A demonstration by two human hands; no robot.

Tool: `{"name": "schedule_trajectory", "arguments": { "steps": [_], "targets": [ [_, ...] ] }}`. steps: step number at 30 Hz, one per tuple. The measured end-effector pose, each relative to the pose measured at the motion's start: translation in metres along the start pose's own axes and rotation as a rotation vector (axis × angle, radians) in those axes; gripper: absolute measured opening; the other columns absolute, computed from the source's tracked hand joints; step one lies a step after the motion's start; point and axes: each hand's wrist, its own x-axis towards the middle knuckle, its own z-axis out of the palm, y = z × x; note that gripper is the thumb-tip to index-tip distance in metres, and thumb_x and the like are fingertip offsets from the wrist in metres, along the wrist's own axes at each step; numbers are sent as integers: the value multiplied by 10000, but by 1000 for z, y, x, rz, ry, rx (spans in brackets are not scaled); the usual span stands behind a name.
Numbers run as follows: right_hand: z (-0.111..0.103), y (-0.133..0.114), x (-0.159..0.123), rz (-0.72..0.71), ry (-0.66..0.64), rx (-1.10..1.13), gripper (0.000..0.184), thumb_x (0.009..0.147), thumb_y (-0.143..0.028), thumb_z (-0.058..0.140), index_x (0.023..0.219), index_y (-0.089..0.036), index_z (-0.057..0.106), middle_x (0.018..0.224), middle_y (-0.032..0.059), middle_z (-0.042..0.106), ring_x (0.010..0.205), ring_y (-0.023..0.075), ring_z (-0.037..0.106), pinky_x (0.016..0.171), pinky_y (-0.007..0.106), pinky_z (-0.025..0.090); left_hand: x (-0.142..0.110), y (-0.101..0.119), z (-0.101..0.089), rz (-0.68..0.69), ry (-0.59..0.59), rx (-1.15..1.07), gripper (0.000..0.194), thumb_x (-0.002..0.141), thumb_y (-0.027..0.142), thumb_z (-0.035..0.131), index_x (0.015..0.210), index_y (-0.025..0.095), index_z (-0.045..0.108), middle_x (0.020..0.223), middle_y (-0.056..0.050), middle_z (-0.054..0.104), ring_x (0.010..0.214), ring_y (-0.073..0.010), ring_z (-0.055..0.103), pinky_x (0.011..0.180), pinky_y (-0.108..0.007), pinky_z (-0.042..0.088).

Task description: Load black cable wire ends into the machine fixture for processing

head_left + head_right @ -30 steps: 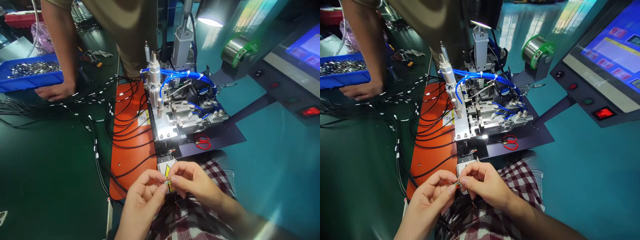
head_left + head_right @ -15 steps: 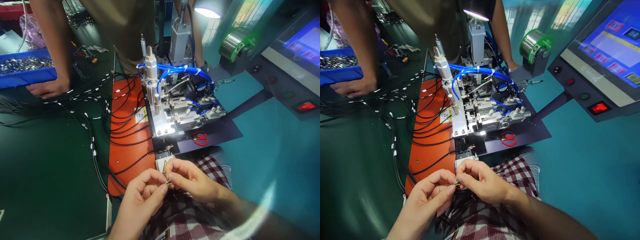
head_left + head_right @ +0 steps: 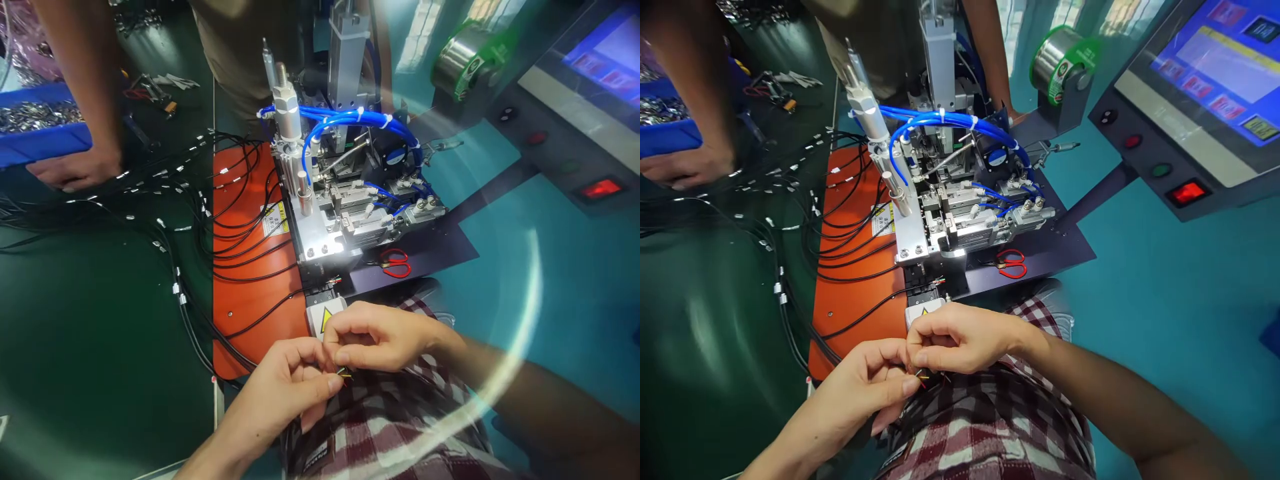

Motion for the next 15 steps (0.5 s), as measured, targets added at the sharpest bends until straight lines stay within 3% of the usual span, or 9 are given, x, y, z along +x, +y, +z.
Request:
{"name": "schedule_trajectory", "arguments": {
  "steps": [8, 15],
  "targets": [
    [18, 10, -8, 67, 230, 234, 199, 925, -324, 480, 795, -175, 461, 701, -21, 465, 615, 99, 419, 567, 225, 362, -1, 2, 1, 118, 56, -96, 244, 767, 345, 718, 820, 151, 579, 459, 79, 442, 387, -28, 359, 407, -149, 221],
    [32, 5, -5, 34, 350, 202, 172, 929, -289, 460, 793, -185, 444, 685, -29, 436, 585, 97, 376, 537, 223, 336, -5, 5, 5, 172, 121, -149, 256, 758, 351, 724, 821, 161, 565, 465, 82, 451, 375, -23, 348, 411, -146, 225]
  ]
}}
